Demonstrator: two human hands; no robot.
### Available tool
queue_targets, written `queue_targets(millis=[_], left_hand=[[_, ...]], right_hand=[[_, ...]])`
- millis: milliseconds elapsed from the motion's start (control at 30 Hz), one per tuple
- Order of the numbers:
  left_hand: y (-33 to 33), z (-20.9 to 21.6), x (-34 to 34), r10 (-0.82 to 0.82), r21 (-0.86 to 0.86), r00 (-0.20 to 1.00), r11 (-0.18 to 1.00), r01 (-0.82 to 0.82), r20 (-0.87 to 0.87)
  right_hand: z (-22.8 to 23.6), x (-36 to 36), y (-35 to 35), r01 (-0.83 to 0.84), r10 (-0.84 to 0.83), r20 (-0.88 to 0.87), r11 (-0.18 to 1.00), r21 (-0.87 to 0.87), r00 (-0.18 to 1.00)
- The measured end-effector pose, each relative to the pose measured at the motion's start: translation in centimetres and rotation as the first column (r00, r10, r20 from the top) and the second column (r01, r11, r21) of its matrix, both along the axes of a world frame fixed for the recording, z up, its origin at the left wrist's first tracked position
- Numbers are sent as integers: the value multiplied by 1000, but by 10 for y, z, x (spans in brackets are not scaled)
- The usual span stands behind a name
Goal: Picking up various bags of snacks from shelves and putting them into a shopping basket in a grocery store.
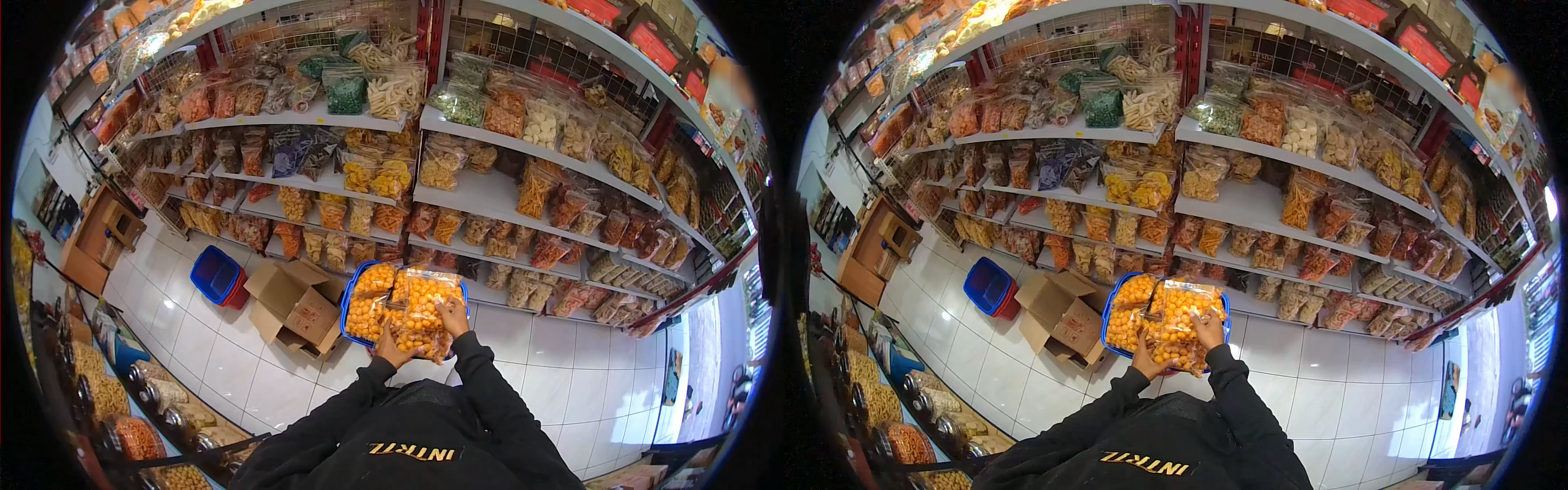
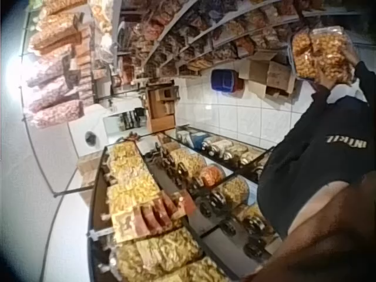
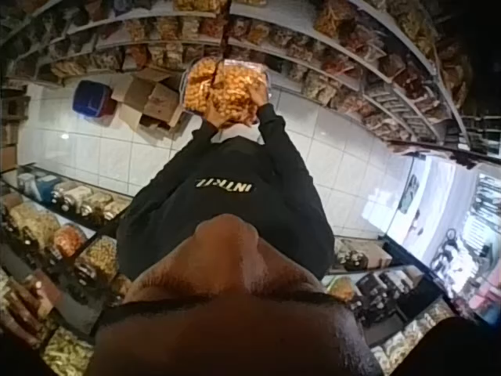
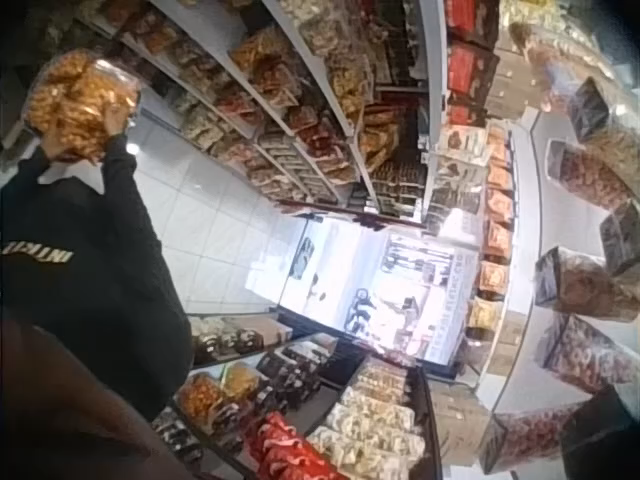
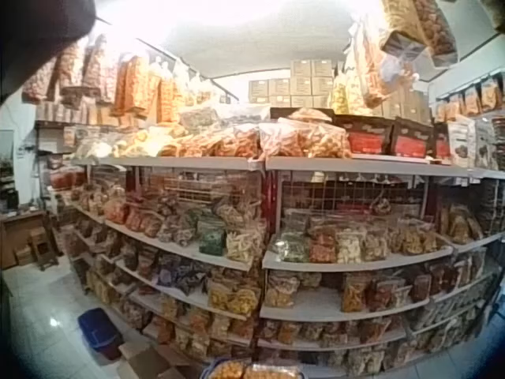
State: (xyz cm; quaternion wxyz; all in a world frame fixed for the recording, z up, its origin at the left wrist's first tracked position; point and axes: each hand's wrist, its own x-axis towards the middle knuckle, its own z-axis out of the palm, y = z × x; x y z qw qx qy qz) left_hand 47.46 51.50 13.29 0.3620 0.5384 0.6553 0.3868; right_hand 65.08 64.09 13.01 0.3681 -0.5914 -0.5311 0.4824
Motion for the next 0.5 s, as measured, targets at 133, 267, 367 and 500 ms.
queue_targets(millis=[133, 267, 367, 500], left_hand=[[6, 11, -5, 41, 13, 990, 999, -43, 133], [15, 44, 2, 60, 104, 998, 993, -61, 18], [15, 63, 4, 99, 102, 979, 988, -119, 181], [30, 70, 4, 114, 201, 978, 968, -148, 173]], right_hand=[[25, -8, -3, -10, 11, -21, 999, 49, 1000], [36, -5, 0, -48, 45, -119, 998, -27, 992], [46, 3, -4, -4, -3, -103, 998, -63, 995], [39, 37, -4, 59, -65, -100, 997, -56, 993]])
